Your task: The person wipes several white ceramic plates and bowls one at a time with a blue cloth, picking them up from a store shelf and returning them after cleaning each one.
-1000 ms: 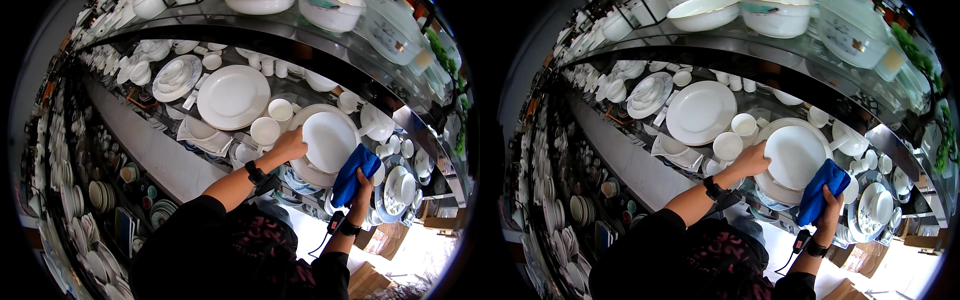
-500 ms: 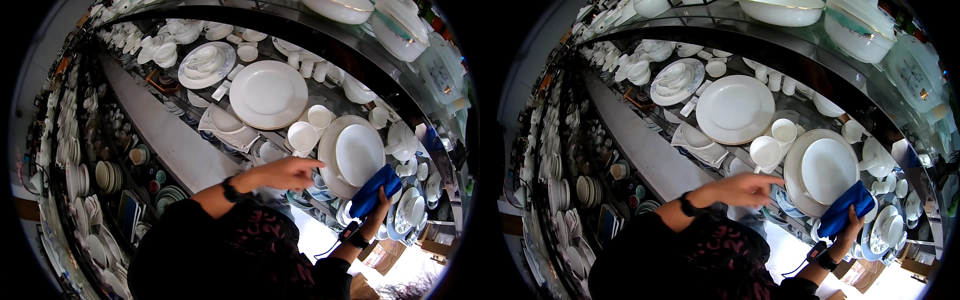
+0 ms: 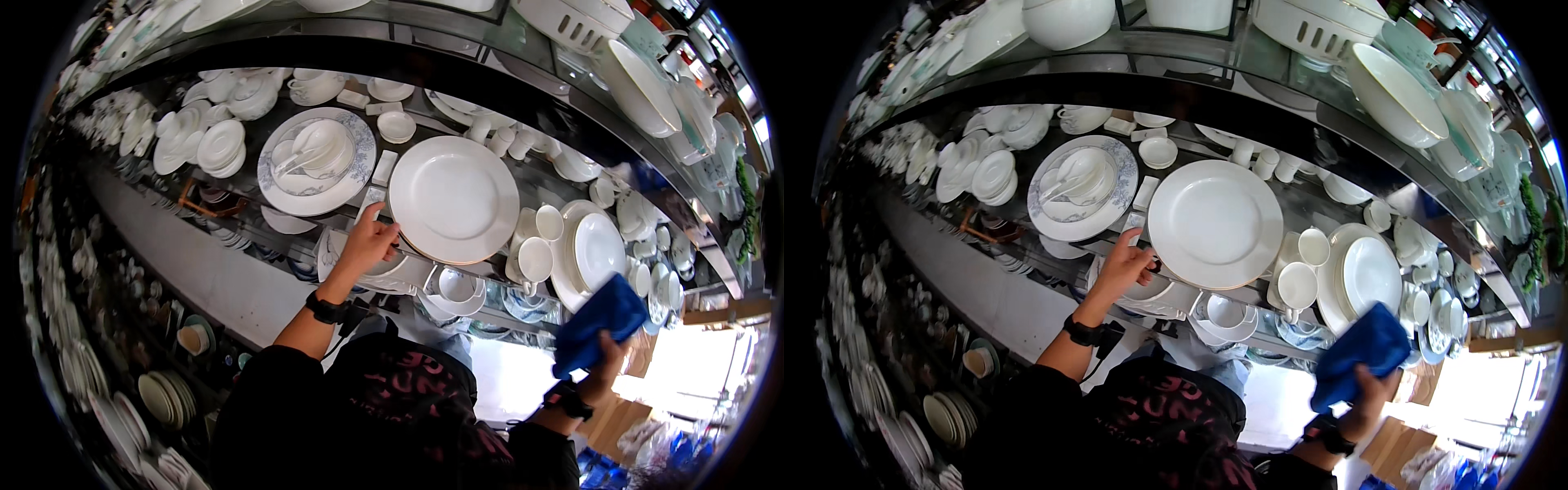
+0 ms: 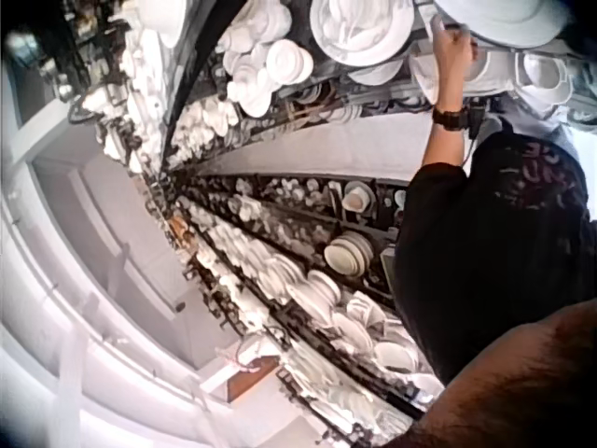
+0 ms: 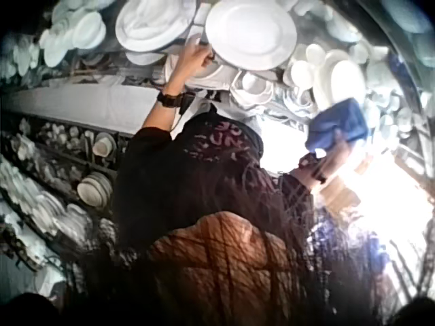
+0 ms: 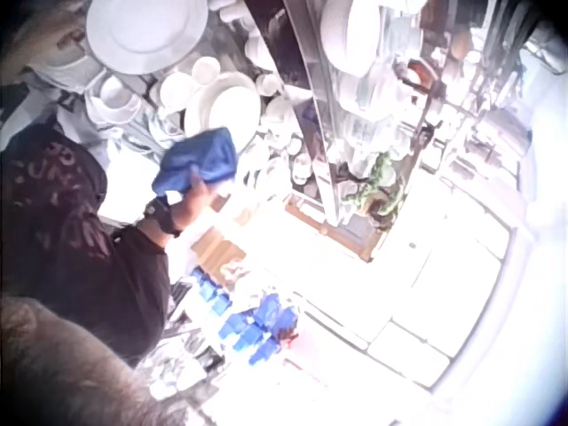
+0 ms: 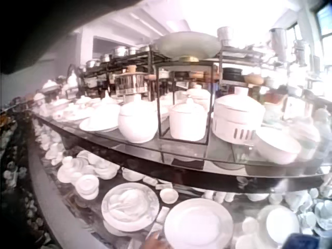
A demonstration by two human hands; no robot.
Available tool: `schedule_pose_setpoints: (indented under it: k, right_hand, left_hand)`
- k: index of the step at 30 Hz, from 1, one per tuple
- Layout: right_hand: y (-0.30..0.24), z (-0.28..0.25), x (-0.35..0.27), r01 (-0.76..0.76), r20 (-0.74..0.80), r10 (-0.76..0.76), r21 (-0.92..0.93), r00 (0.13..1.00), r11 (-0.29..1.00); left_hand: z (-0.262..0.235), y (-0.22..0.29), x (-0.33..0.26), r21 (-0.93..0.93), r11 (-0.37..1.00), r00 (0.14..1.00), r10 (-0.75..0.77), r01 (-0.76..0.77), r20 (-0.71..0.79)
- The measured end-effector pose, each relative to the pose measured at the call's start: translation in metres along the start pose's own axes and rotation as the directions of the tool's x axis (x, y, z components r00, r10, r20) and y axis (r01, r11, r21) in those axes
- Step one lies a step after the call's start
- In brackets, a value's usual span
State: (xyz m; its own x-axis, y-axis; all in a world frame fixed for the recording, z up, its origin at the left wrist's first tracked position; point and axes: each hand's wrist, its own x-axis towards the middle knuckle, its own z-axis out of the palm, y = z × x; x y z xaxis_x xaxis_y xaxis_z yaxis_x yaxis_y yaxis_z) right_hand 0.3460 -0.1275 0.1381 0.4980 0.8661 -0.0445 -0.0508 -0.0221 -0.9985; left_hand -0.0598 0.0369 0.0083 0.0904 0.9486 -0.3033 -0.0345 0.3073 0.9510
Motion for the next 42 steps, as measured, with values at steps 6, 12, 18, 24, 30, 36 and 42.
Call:
schedule_pose_setpoints:
  k: [6,12,18,24,30,36,42]
  right_hand:
    - [0.029,0.228,0.011,0.299,0.361,-0.105,-0.539,0.927,0.788]
    - [0.081,0.299,0.010,0.623,0.584,-0.218,-0.747,0.782,0.233]
    - [0.096,0.288,0.016,0.666,0.630,-0.282,-0.745,0.724,0.047]
    - [0.111,0.277,0.048,0.435,0.408,-0.346,-0.900,0.845,0.002]
    - [0.105,0.289,0.090,0.145,0.132,-0.228,-0.989,0.965,0.041]
    - [0.097,0.309,0.126,0.122,0.112,-0.104,-0.988,0.988,0.094]
    - [0.097,0.341,0.136,0.256,0.240,-0.134,-0.960,0.962,0.118]
  left_hand:
    - [0.015,-0.004,0.018,0.112,0.993,0.999,0.037,-0.033,-0.033]
    - [0.014,-0.011,0.022,0.155,0.978,0.988,0.149,-0.140,-0.046]
    - [0.012,-0.007,0.027,0.094,0.992,0.996,0.088,-0.087,-0.004]
    - [0.012,-0.013,0.032,0.129,0.989,0.997,0.078,-0.076,-0.006]
    - [0.011,-0.013,0.032,0.100,0.993,0.998,0.070,-0.068,-0.011]
    - [0.009,-0.012,0.031,0.089,0.996,0.999,0.030,-0.032,0.017]
    - [0.011,-0.015,0.031,0.111,0.993,0.999,0.045,-0.046,0.013]
